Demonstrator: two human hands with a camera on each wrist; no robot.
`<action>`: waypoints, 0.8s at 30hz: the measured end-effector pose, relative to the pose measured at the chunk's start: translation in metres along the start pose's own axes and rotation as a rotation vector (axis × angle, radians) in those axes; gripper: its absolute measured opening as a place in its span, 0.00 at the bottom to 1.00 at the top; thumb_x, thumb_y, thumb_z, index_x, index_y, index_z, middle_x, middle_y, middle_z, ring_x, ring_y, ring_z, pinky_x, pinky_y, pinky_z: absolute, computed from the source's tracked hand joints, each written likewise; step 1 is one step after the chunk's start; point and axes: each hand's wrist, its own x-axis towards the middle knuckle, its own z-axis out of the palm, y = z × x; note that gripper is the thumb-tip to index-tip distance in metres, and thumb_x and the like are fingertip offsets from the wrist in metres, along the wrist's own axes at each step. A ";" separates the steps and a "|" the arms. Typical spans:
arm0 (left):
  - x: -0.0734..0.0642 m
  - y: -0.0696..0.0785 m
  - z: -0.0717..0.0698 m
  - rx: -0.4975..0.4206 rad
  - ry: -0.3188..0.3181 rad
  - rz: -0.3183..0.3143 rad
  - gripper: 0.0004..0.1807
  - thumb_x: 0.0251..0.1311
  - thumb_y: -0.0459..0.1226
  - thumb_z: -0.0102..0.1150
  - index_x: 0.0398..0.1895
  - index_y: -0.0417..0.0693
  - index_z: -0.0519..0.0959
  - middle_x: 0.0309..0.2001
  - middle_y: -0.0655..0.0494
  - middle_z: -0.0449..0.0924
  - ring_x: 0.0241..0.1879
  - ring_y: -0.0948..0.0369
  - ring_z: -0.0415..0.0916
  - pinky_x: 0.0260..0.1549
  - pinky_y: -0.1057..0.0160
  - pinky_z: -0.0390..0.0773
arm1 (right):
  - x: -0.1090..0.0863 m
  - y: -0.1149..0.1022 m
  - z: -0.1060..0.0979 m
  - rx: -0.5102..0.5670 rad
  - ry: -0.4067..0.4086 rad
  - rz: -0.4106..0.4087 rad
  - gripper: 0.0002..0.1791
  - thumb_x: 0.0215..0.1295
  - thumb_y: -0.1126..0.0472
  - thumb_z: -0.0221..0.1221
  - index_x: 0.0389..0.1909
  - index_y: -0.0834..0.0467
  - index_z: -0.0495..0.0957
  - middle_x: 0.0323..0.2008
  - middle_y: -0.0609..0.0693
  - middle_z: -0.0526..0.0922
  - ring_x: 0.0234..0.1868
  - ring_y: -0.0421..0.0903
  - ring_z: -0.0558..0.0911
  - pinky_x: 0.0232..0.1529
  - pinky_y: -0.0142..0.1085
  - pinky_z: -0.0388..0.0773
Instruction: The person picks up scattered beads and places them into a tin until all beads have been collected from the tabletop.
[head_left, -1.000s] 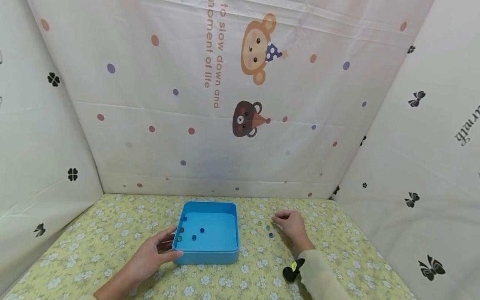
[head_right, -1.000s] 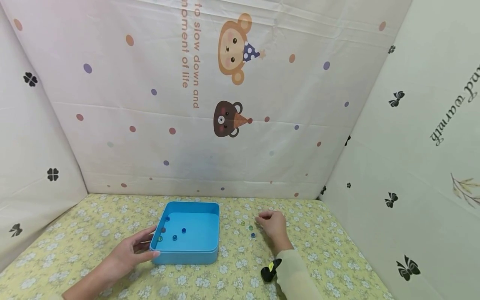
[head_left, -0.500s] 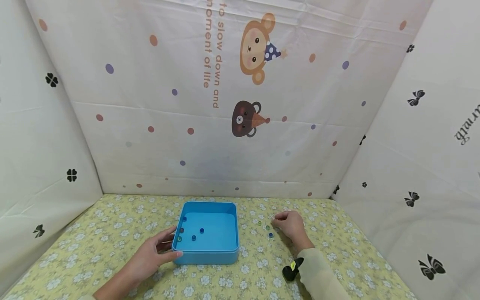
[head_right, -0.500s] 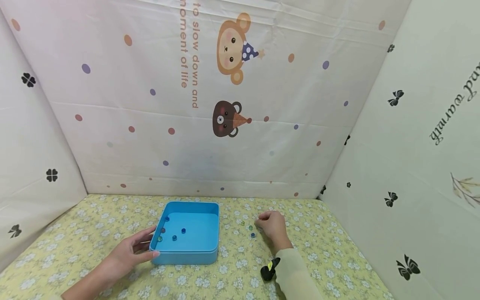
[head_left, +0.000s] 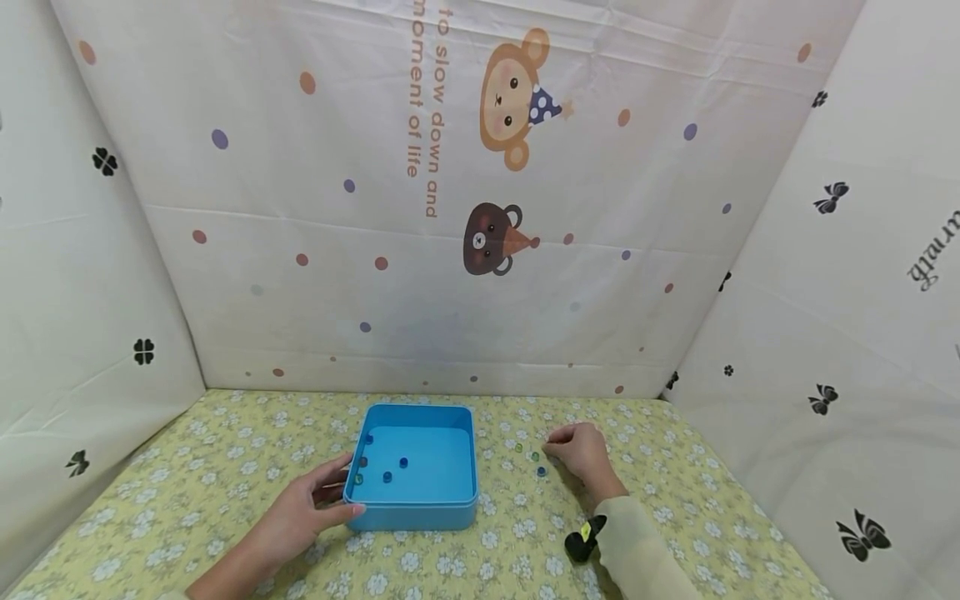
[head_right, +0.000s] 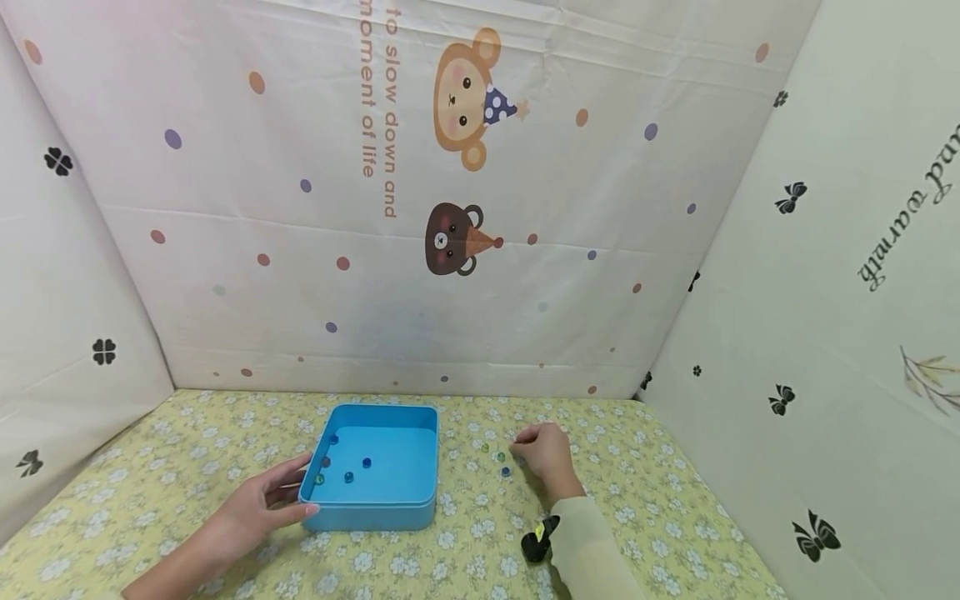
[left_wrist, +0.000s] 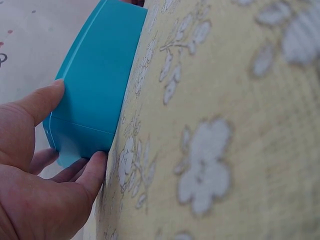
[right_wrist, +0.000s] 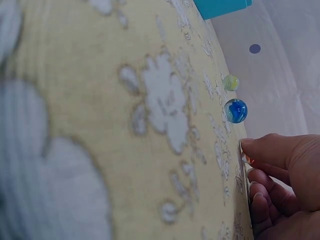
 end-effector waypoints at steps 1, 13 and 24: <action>0.000 0.000 0.000 0.001 0.000 0.000 0.48 0.64 0.42 0.71 0.82 0.42 0.54 0.72 0.27 0.64 0.69 0.33 0.69 0.55 0.54 0.93 | 0.000 0.000 0.000 -0.007 0.000 -0.005 0.05 0.63 0.63 0.71 0.38 0.60 0.90 0.43 0.57 0.88 0.39 0.49 0.86 0.35 0.44 0.93; 0.000 0.000 0.000 -0.001 0.004 -0.004 0.49 0.64 0.42 0.71 0.82 0.42 0.55 0.72 0.28 0.64 0.69 0.32 0.68 0.55 0.54 0.93 | 0.000 0.002 -0.002 -0.046 0.008 -0.001 0.05 0.62 0.61 0.72 0.36 0.58 0.91 0.41 0.54 0.89 0.34 0.45 0.85 0.30 0.39 0.91; -0.001 0.000 0.001 -0.006 0.011 0.000 0.49 0.63 0.42 0.72 0.81 0.42 0.55 0.72 0.27 0.64 0.69 0.32 0.68 0.55 0.54 0.92 | -0.008 -0.005 -0.005 0.005 0.039 0.018 0.06 0.64 0.59 0.71 0.37 0.58 0.90 0.38 0.52 0.89 0.34 0.45 0.85 0.29 0.39 0.90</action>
